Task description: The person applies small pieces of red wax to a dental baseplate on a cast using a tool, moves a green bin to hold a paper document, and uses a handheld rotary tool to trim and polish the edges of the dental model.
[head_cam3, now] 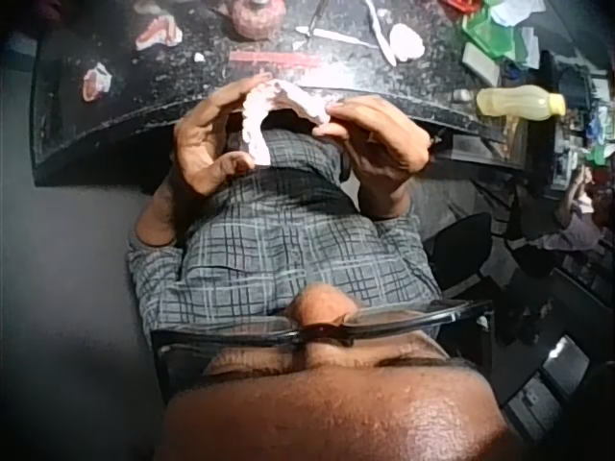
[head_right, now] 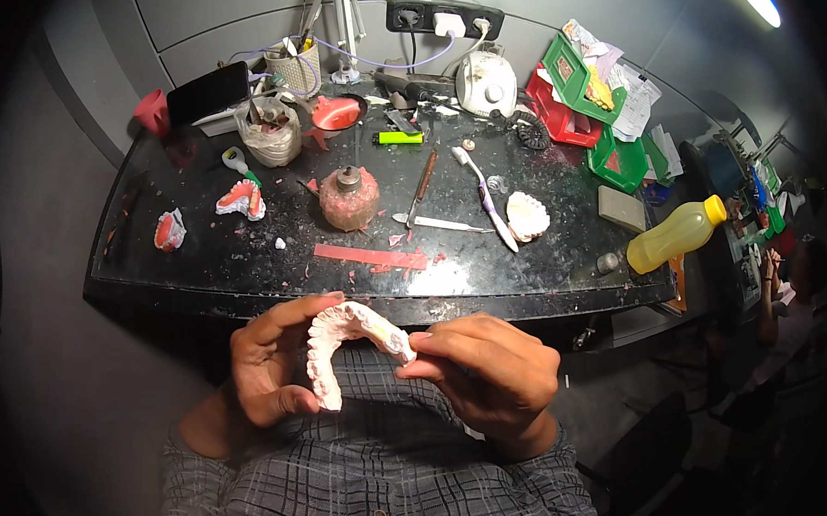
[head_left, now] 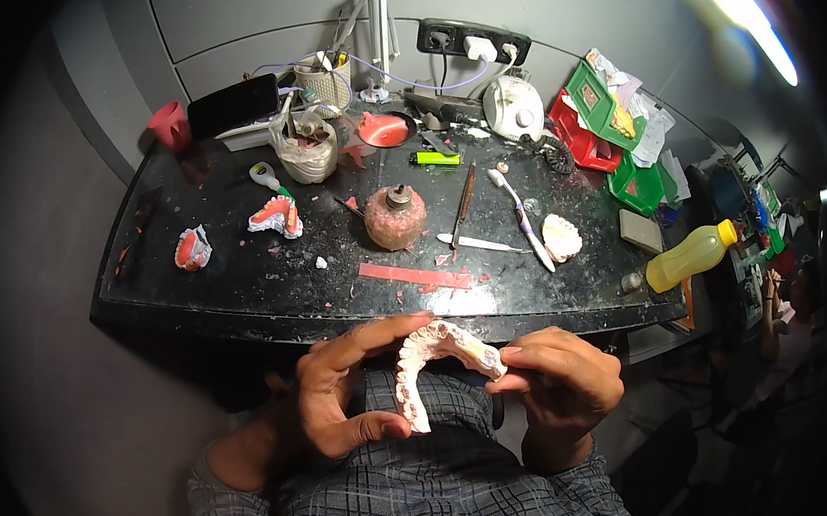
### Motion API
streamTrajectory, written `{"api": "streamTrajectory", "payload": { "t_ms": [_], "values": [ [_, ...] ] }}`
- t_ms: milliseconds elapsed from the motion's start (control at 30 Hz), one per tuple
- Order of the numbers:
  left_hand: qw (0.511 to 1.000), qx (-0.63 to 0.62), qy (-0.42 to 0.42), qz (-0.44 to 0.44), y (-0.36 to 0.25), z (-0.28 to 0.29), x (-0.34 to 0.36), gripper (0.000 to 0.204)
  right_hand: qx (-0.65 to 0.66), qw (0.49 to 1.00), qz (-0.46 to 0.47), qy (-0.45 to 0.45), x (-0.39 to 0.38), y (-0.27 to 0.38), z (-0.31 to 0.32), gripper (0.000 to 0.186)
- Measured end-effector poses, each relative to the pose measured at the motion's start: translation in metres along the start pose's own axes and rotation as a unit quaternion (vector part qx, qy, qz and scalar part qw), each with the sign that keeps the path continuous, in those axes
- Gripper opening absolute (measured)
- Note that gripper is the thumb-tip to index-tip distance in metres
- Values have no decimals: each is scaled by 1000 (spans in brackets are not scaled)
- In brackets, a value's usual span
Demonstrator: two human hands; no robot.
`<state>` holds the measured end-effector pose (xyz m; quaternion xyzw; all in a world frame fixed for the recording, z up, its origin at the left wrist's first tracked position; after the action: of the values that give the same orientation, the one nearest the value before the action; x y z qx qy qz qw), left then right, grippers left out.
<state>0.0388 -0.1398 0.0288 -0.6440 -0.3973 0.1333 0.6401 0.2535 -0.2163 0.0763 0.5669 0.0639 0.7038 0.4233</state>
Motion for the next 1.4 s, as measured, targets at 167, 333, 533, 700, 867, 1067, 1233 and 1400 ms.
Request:
{"api": "streamTrajectory", "payload": {
  "t_ms": [167,333,533,700,867,1067,1233,1400],
  "values": [
    [999,29,-19,-41,-3,-2,2,85,2,1000,-17,8,-2,-5,-4,27],
    [990,102,-35,-88,-6,-3,6,84,1,999,-36,12,-4,-13,-11,26],
    [978,180,3,-105,-18,-2,14,72,-14,998,-60,14,-8,-18,-17,24],
    [992,-57,-78,80,22,4,15,39,-76,995,-40,40,0,-35,-31,24],
    [994,-20,-104,36,48,15,19,33,-57,996,-45,41,-5,-56,-49,29],
    [978,168,-126,-4,62,20,19,29,-104,994,-3,44,-4,-74,-69,25],
    [952,263,-149,-45,62,19,22,28,-131,991,4,24,-8,-84,-76,23],
    [936,302,-164,-79,63,17,23,27,-152,988,23,-1,-10,-80,-77,22]
  ]
}}
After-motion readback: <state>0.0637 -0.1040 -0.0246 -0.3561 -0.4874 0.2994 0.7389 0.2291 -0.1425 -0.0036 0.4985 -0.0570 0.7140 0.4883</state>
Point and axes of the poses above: each hand's wrist, its own x-axis towards the middle knuckle, its own z-axis out of the back of the hand, y = z × x, the point moved 3 cm from there along x, towards the middle knuckle, and after that the axes turned 4 degrees about z, right-handed, at the moved point
